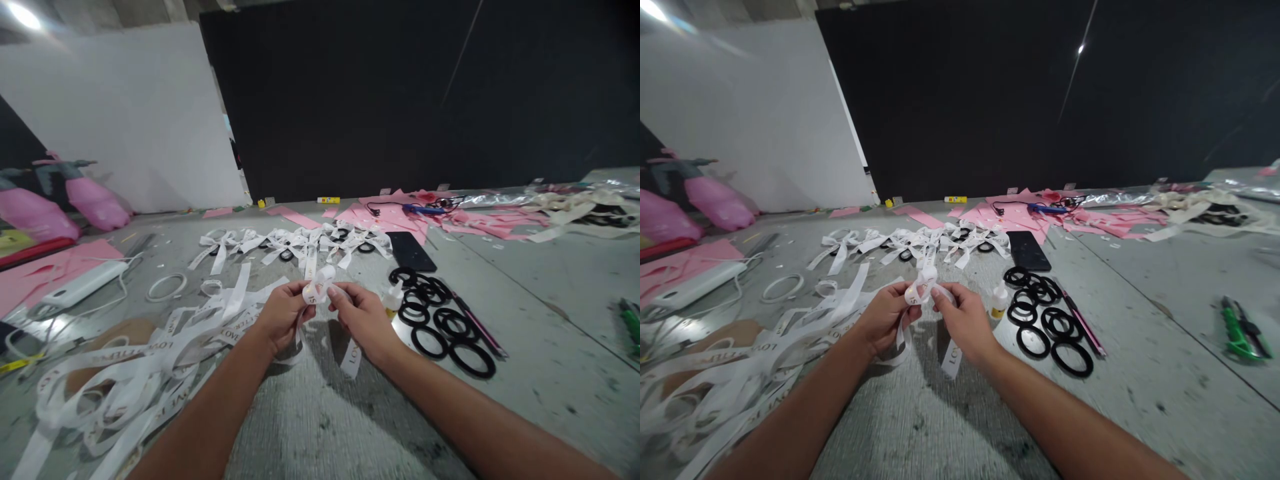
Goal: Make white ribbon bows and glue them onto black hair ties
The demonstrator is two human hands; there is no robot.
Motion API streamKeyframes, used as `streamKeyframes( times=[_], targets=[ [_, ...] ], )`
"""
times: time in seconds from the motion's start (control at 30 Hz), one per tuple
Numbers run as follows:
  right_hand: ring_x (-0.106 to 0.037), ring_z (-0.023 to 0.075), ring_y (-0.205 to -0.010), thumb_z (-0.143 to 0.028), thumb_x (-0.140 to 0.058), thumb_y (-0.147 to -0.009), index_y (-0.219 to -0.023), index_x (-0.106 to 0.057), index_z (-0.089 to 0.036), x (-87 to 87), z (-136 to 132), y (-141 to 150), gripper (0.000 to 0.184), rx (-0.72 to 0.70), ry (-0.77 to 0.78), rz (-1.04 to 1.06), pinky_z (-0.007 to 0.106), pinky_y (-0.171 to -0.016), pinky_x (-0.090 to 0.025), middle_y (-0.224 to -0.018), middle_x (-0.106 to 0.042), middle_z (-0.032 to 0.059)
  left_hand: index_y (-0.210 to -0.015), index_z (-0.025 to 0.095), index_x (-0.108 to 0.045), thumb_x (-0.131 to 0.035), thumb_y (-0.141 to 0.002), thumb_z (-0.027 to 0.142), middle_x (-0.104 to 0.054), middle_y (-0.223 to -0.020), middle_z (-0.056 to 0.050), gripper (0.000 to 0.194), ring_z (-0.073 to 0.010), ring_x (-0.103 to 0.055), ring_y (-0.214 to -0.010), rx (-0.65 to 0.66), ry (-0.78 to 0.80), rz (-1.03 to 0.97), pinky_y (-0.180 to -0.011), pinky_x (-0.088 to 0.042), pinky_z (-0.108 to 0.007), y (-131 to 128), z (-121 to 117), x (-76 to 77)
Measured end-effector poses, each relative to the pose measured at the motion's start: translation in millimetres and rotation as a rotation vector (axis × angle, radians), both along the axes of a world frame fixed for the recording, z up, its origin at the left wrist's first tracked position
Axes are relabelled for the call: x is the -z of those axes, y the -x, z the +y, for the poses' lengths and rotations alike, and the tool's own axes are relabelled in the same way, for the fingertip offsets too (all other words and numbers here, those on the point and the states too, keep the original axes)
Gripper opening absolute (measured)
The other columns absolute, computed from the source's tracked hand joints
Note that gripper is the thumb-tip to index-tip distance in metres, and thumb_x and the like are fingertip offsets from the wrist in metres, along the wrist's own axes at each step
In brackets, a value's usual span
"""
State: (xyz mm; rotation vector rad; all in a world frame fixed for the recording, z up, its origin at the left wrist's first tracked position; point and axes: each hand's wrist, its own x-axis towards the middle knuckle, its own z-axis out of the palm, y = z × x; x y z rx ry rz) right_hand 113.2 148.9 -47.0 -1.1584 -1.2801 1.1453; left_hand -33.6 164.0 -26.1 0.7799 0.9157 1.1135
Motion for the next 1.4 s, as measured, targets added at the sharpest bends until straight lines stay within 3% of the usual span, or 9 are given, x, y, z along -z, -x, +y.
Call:
streamKeyframes(
  times=[0.13,0.37,0.5,0.77,1.0,1.1,1.23,1.4],
  targets=[
    [-0.040,0.0093,-0.047,-0.053,-0.064,-0.080,-0.094,-0.071,-0.018,-1.4,-0.9,0.6,0.039,0.001,-0.022,-0.016,0.023,-0.044,-0.029,-0.064,-0.057,-0.0017,-0.078,0.010,-0.074,-0.090,-0.047,0.024,-0.056,-0.058,0.003,0.038,-0.0003,-0.042,-0.043,0.036,-0.010,0.046,-0.043,-0.036,-0.013,-1.0,-0.9,0.6],
    [-0.030,0.0102,-0.043,-0.049,-0.066,-0.077,-0.082,-0.071,-0.017,-4.0,-1.2,0.1,0.033,0.132,0.061,0.071,0.025,-0.043,-0.024,-0.044,-0.038,-0.0071,-0.088,0.015,-0.076,-0.087,-0.050,0.025,-0.063,-0.066,0.002,0.041,-0.0021,-0.045,-0.050,0.061,-0.037,0.171,-0.047,-0.036,-0.014,-2.0,-2.1,4.3],
    [-0.032,0.0109,-0.042,-0.047,-0.066,-0.076,-0.082,-0.071,-0.017,-2.5,0.2,-0.5,0.031,0.186,0.093,0.101,0.025,-0.044,-0.025,-0.042,-0.038,-0.0075,-0.094,0.016,-0.076,-0.086,-0.053,0.026,-0.068,-0.071,-0.001,0.044,-0.0044,-0.047,-0.053,0.105,-0.098,0.258,-0.050,-0.036,-0.016,0.9,-2.3,4.4],
    [-0.036,0.0092,-0.045,-0.047,-0.071,-0.072,-0.074,-0.068,-0.017,-2.1,0.9,0.7,0.030,0.203,0.071,0.257,0.023,-0.044,-0.029,-0.052,-0.050,-0.0051,-0.108,0.014,-0.071,-0.083,-0.059,0.028,-0.069,-0.077,-0.004,0.052,-0.0067,-0.049,-0.056,0.378,-0.184,0.320,-0.051,-0.038,-0.019,8.3,-2.3,0.7],
    [-0.046,0.0118,-0.051,-0.049,-0.075,-0.069,-0.072,-0.069,-0.016,-6.7,-0.2,0.7,0.033,0.159,0.035,0.302,0.024,-0.047,-0.037,-0.059,-0.059,-0.0016,-0.129,0.013,-0.055,-0.087,-0.055,0.028,-0.064,-0.069,0.000,0.082,-0.0068,-0.049,-0.051,0.448,-0.111,0.299,-0.049,-0.040,-0.020,9.7,-6.9,-3.6],
    [-0.046,0.0123,-0.052,-0.047,-0.074,-0.071,-0.075,-0.070,-0.016,-4.3,0.8,-0.8,0.032,0.152,0.043,0.261,0.025,-0.049,-0.038,-0.061,-0.060,-0.0010,-0.127,0.011,-0.057,-0.086,-0.057,0.030,-0.065,-0.070,-0.001,0.078,-0.0074,-0.050,-0.052,0.400,-0.154,0.280,-0.049,-0.040,-0.020,8.9,-5.7,-1.1],
    [-0.040,0.0115,-0.048,-0.046,-0.068,-0.076,-0.077,-0.071,-0.016,1.3,3.1,-2.9,0.030,0.200,0.037,0.088,0.025,-0.048,-0.033,-0.051,-0.051,-0.0041,-0.110,0.012,-0.068,-0.084,-0.059,0.033,-0.063,-0.067,0.000,0.058,-0.0052,-0.047,-0.049,0.192,-0.197,0.259,-0.048,-0.036,-0.020,8.5,-0.5,1.6],
    [-0.038,0.0112,-0.048,-0.053,-0.063,-0.081,-0.079,-0.070,-0.017,2.2,1.1,-2.5,0.037,0.098,-0.038,-0.004,0.024,-0.046,-0.030,-0.052,-0.046,-0.0043,-0.085,0.012,-0.076,-0.082,-0.060,0.033,-0.054,-0.053,0.004,0.033,-0.0035,-0.038,-0.046,0.046,-0.250,0.248,-0.047,-0.028,-0.018,8.5,4.6,6.3]
  ],
)
